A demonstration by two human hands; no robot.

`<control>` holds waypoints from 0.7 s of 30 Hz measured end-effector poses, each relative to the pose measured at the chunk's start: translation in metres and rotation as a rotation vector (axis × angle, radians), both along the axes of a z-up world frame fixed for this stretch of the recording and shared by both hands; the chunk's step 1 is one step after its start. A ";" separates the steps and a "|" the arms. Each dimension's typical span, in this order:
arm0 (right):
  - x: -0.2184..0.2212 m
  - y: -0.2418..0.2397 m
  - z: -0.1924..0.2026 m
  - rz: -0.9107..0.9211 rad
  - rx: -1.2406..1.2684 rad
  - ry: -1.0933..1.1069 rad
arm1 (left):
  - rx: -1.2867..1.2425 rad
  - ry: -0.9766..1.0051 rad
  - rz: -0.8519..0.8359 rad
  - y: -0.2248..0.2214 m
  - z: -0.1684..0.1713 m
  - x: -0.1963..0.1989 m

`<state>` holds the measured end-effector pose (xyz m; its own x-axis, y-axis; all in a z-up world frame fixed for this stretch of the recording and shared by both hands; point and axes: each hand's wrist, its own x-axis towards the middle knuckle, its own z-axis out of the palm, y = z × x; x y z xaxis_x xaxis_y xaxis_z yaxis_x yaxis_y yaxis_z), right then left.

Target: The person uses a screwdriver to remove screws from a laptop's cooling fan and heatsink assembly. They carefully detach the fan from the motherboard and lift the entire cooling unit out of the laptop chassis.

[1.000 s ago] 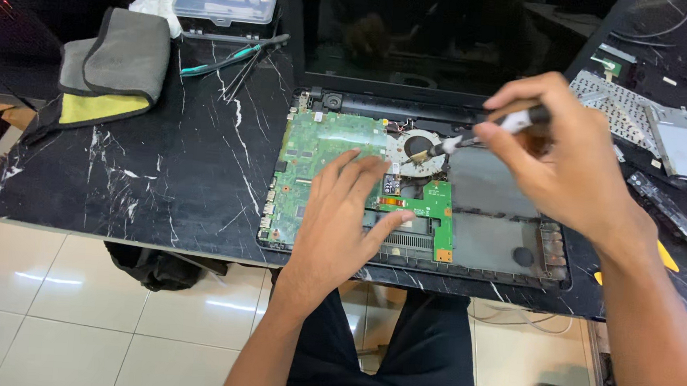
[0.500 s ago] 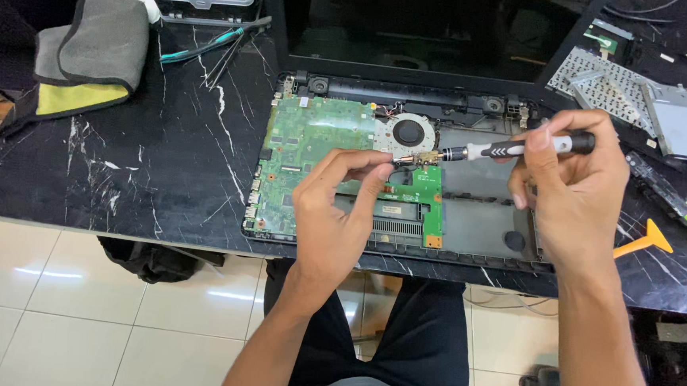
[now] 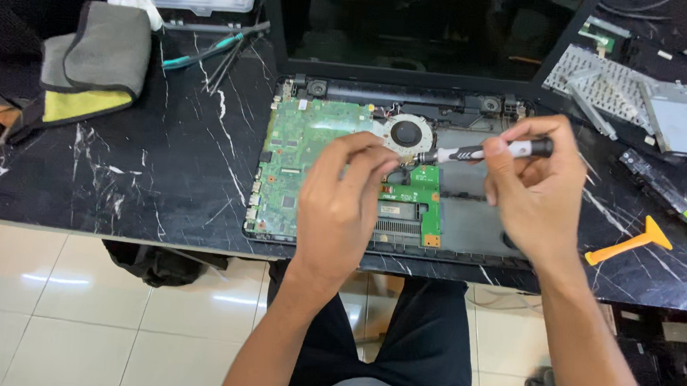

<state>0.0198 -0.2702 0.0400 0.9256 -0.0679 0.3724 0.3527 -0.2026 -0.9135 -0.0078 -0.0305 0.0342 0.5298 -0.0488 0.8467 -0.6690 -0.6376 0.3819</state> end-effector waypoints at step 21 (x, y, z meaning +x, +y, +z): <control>-0.004 -0.050 -0.005 -0.149 -0.095 -0.096 | -0.096 0.084 -0.005 -0.008 -0.008 0.006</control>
<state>0.0159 -0.3202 0.0350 0.8678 -0.1616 0.4699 0.3972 -0.3426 -0.8514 -0.0016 -0.0388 0.0262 0.5991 0.0275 0.8002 -0.6352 -0.5921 0.4959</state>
